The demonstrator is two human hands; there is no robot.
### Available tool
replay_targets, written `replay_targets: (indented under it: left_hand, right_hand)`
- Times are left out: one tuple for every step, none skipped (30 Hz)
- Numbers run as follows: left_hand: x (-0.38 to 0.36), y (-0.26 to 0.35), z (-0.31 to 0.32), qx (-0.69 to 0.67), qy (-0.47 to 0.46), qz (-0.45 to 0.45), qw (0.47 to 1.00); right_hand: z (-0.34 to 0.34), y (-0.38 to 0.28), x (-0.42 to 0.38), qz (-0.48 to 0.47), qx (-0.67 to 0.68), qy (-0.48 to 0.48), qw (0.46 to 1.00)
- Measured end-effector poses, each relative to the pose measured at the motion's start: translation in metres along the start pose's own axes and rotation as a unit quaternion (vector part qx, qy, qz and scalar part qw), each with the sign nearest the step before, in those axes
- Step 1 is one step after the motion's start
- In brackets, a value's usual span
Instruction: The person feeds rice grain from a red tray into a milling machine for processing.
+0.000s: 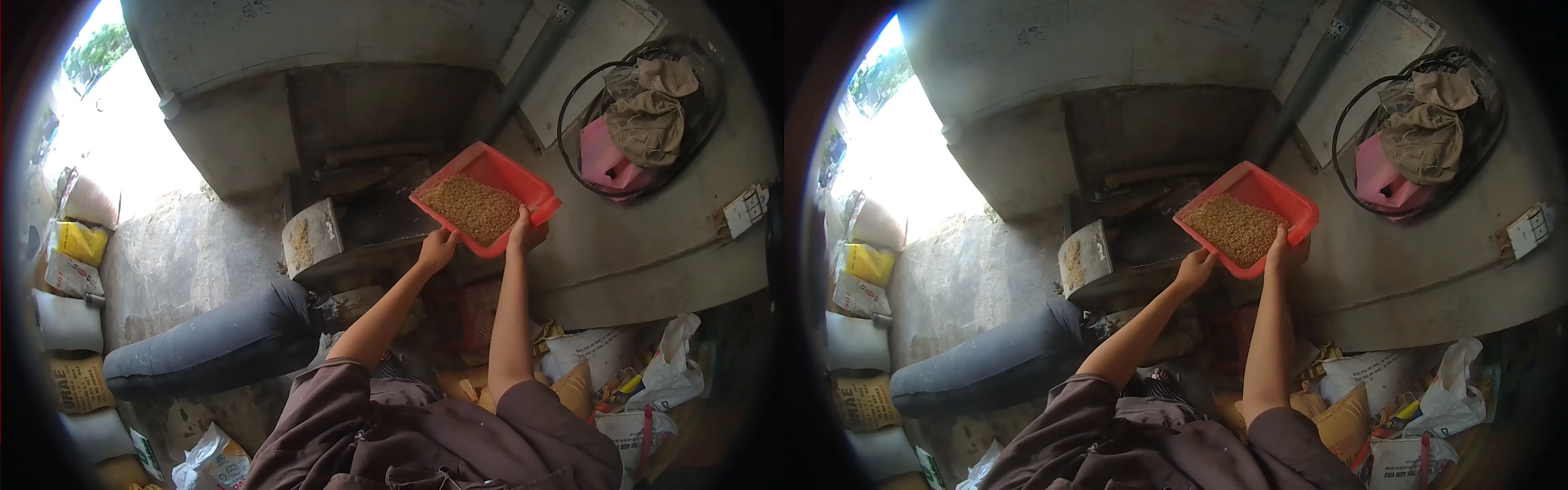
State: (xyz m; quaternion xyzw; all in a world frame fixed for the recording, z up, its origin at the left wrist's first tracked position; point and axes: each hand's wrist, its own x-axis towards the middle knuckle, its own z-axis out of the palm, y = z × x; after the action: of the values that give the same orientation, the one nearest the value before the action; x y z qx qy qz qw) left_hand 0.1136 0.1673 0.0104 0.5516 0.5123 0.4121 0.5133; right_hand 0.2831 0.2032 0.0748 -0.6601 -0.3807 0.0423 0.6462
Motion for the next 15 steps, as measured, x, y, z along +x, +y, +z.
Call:
replay_targets:
  left_hand:
    - [0.001,-0.003,0.003,0.0,-0.002,0.001,1.0]
    - [0.001,-0.006,0.005,-0.013,0.015,0.018,1.0]
    - [0.003,-0.009,0.006,-0.025,0.034,0.035,0.999]
    - [0.003,-0.007,0.003,-0.024,0.036,0.034,0.998]
    - [0.002,-0.006,0.002,-0.006,0.028,0.035,0.999]
    - [0.001,-0.004,0.002,0.011,0.018,0.037,0.999]
    - [0.003,-0.007,0.005,0.011,0.016,0.037,0.999]
    - [0.005,-0.011,0.008,-0.013,0.023,0.042,0.999]
    - [0.008,-0.014,0.008,-0.036,0.031,0.047,0.998]
    - [0.007,-0.01,0.005,-0.035,0.033,0.048,0.998]
    - [0.005,-0.007,0.002,-0.01,0.021,0.037,0.999]
    - [0.003,-0.003,0.002,0.014,0.007,0.026,1.0]
    - [0.004,-0.005,0.004,0.014,0.005,0.027,1.0]
    - [0.004,-0.008,0.007,-0.012,0.021,0.041,0.999]
    - [0.006,-0.011,0.007,-0.037,0.04,0.056,0.997]
  right_hand:
    - [-0.002,0.0,0.002,0.011,-0.02,-0.025,0.999]
    - [-0.002,0.001,0.001,0.01,-0.02,-0.024,0.999]
    - [0.0,0.001,-0.001,0.004,0.003,-0.002,1.0]
    - [0.001,0.0,-0.003,-0.001,0.024,0.019,1.0]
    - [0.001,-0.002,-0.003,0.0,0.024,0.019,1.0]
    - [-0.001,-0.003,-0.002,0.012,0.009,0.004,1.0]
    - [-0.003,-0.005,-0.001,0.023,-0.005,-0.011,1.0]
    - [-0.004,-0.004,-0.001,0.022,-0.005,-0.01,1.0]
    - [-0.002,-0.004,-0.003,0.019,0.014,0.006,1.0]
    - [0.0,-0.006,-0.005,0.016,0.034,0.021,0.999]
    - [0.0,-0.007,-0.005,0.017,0.034,0.02,0.999]
    - [-0.002,-0.009,-0.004,0.026,0.024,0.004,0.999]
    - [-0.004,-0.011,-0.002,0.035,0.013,-0.012,0.999]
    - [-0.004,-0.011,-0.002,0.035,0.013,-0.01,0.999]
    - [-0.003,-0.011,-0.004,0.026,0.023,0.005,0.999]
